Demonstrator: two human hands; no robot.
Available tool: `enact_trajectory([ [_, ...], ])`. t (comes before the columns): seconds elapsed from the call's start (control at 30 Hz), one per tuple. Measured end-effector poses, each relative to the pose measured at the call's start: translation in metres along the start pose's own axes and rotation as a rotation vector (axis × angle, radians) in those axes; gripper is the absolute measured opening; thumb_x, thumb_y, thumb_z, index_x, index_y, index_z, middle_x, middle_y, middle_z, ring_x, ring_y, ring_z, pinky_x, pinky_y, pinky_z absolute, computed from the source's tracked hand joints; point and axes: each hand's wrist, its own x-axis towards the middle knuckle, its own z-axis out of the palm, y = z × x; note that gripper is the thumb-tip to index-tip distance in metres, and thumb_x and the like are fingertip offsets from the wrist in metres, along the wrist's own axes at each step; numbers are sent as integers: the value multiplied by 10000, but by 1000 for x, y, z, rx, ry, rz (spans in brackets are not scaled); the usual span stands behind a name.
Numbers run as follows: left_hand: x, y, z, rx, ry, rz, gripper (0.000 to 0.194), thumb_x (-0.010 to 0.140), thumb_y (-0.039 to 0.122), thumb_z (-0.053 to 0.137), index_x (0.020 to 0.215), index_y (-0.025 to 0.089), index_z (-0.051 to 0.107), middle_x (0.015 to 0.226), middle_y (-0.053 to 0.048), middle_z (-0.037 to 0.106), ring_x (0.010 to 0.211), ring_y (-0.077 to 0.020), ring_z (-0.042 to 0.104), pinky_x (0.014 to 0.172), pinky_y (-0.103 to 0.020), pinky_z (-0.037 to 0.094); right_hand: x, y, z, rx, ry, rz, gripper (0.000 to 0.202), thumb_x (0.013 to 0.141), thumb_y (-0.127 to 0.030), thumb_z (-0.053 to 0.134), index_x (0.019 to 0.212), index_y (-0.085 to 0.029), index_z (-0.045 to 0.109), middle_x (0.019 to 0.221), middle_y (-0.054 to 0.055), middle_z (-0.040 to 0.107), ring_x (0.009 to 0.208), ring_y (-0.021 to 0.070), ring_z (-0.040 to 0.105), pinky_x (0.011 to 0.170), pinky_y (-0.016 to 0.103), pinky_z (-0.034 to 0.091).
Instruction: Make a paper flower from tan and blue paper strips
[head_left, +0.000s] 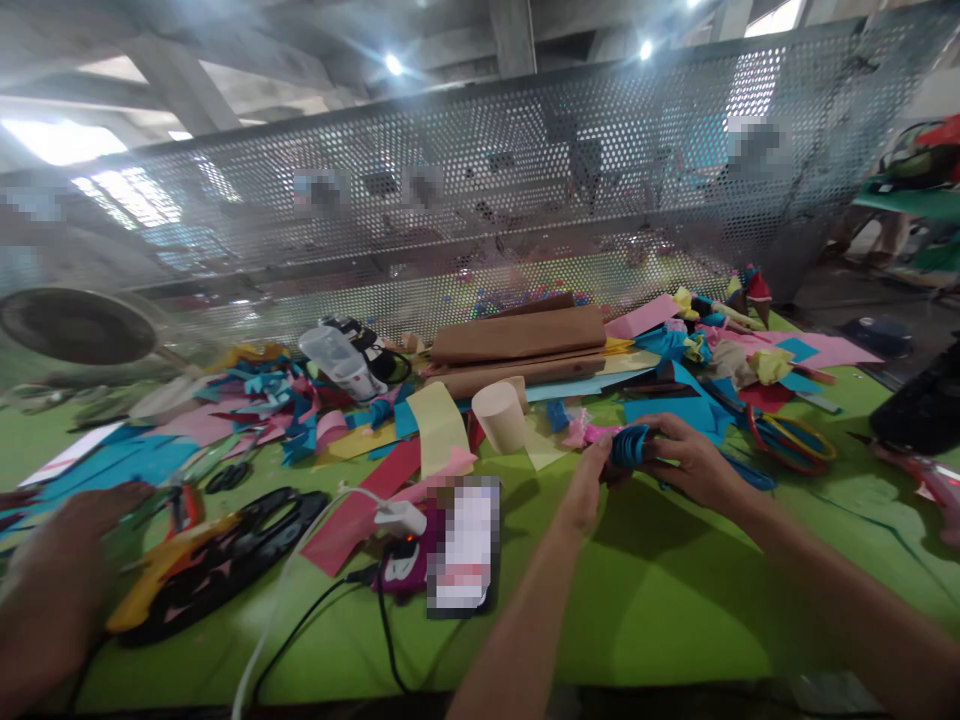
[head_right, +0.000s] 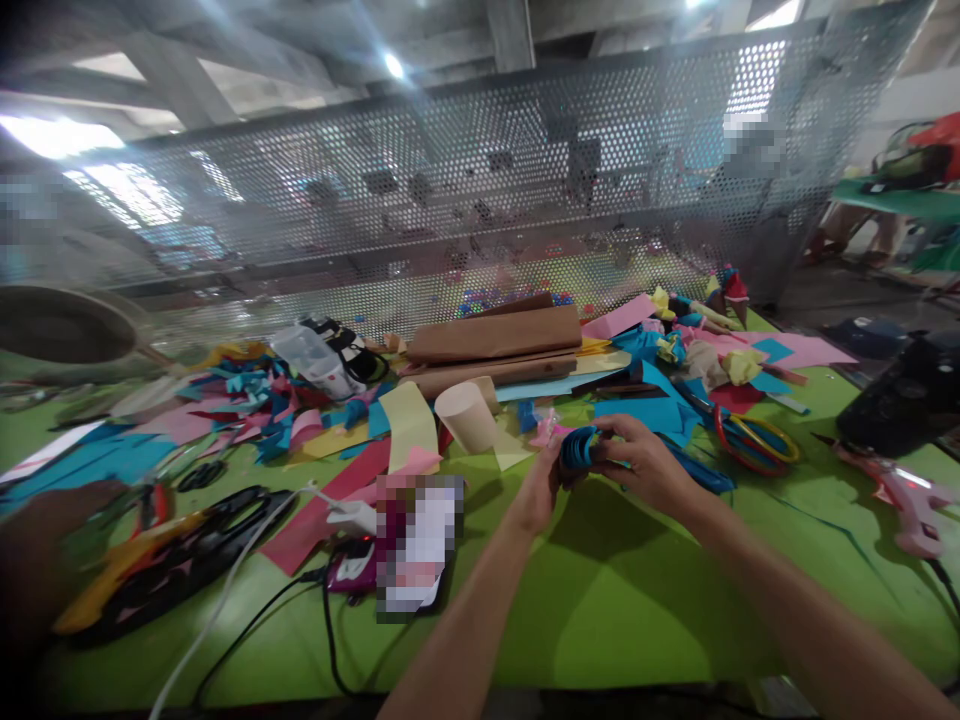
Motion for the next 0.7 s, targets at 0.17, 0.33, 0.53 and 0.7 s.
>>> enact_trajectory([
  [0.17, -1, 3, 3, -7, 30, -14, 585, 818, 737, 606, 834, 155, 668, 614, 12, 466, 569, -102, 344, 526, -264, 230, 1, -1, -1, 19, -6, 16, 150, 934, -324, 655, 963, -279, 796, 1182, 107, 688, 1061, 278, 656, 924, 447, 560],
  [0.33, -1, 4, 4, 9, 32, -13, 599, 815, 750, 595, 827, 156, 662, 612, 11, 456, 579, -109, 342, 535, -270, 227, 0, 0, -1, -18, -8, 0, 152, 940, -308, 646, 973, -267, 788, 1184, 117, 688, 1064, 290, 664, 912, 459, 561],
  [0.53, -5, 11, 5, 34, 5, -11, 596, 808, 734, 620, 885, 147, 686, 669, -4, 487, 598, -114, 362, 550, -278, 245, 0, 1, 0, 26, 9, 32, 155, 923, -324, 663, 991, -278, 795, 1190, 111, 693, 1088, 305, 659, 944, 480, 554],
  [0.7, -7, 14, 4, 68, -2, 4, 567, 822, 693, 628, 991, 158, 708, 757, -23, 560, 650, -133, 416, 599, -283, 293, 0, 1, -1, 55, -17, 26, 194, 936, -308, 649, 1084, -313, 774, 1220, 93, 687, 1125, 296, 640, 972, 473, 542],
])
